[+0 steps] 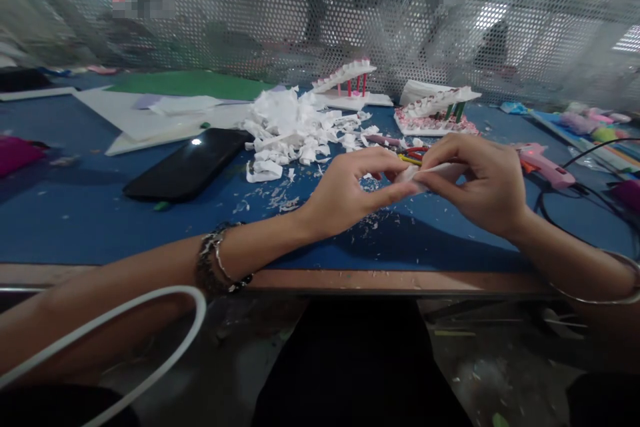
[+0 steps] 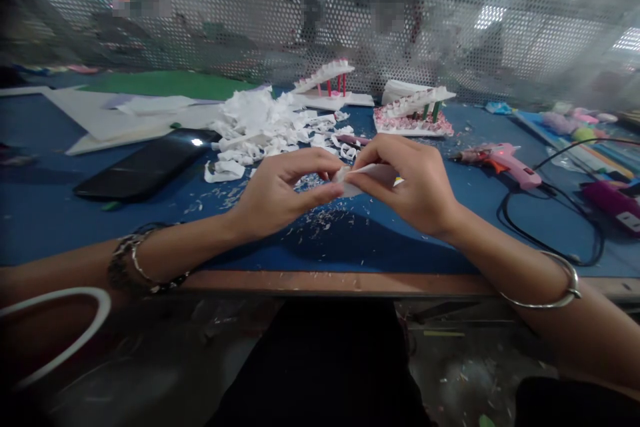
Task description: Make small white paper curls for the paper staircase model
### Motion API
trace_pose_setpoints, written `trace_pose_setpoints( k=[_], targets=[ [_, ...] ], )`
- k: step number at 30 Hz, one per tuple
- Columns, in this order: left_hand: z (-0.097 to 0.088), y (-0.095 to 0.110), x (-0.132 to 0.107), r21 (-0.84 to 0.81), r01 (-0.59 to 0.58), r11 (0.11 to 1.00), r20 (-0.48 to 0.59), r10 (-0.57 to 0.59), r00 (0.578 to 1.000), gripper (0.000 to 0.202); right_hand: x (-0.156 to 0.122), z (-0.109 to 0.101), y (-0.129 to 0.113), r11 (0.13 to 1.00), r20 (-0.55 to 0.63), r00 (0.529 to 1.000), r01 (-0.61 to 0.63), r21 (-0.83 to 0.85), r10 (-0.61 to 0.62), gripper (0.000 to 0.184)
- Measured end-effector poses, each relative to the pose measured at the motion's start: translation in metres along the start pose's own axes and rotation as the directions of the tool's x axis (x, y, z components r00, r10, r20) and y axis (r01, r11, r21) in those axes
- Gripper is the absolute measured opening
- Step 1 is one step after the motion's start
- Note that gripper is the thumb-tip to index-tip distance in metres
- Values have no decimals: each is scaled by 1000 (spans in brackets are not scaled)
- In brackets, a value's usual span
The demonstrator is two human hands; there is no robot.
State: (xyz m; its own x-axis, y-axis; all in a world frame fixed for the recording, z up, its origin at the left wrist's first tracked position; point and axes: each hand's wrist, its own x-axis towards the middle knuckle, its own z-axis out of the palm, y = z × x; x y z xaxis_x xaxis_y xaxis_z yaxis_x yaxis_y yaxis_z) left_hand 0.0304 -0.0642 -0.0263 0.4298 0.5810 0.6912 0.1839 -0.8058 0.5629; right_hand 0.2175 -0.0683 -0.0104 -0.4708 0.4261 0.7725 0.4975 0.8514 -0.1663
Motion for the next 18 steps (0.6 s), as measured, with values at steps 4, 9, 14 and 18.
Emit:
trace_pose_setpoints(
  k=[4, 9, 14, 18],
  targets=[
    [-1, 1, -1, 68, -30, 997, -23, 31, 999, 14, -1, 2, -2, 999, -35, 999, 24, -27, -24, 12],
    [-2, 0, 0, 26, -4, 1000, -20, 5, 1000, 15, 1, -1, 1, 1000, -8, 1000, 6, -13, -6, 7],
    [-3, 1, 3, -53, 41, 998, -26, -43, 999, 17, 1, -5, 3, 993, 10, 999, -41, 108, 40, 4],
    [-5, 0, 3, -94, -10, 995, -1, 10, 1000, 17, 0, -5, 1, 972, 4, 994, -107, 207, 109, 4]
  ],
)
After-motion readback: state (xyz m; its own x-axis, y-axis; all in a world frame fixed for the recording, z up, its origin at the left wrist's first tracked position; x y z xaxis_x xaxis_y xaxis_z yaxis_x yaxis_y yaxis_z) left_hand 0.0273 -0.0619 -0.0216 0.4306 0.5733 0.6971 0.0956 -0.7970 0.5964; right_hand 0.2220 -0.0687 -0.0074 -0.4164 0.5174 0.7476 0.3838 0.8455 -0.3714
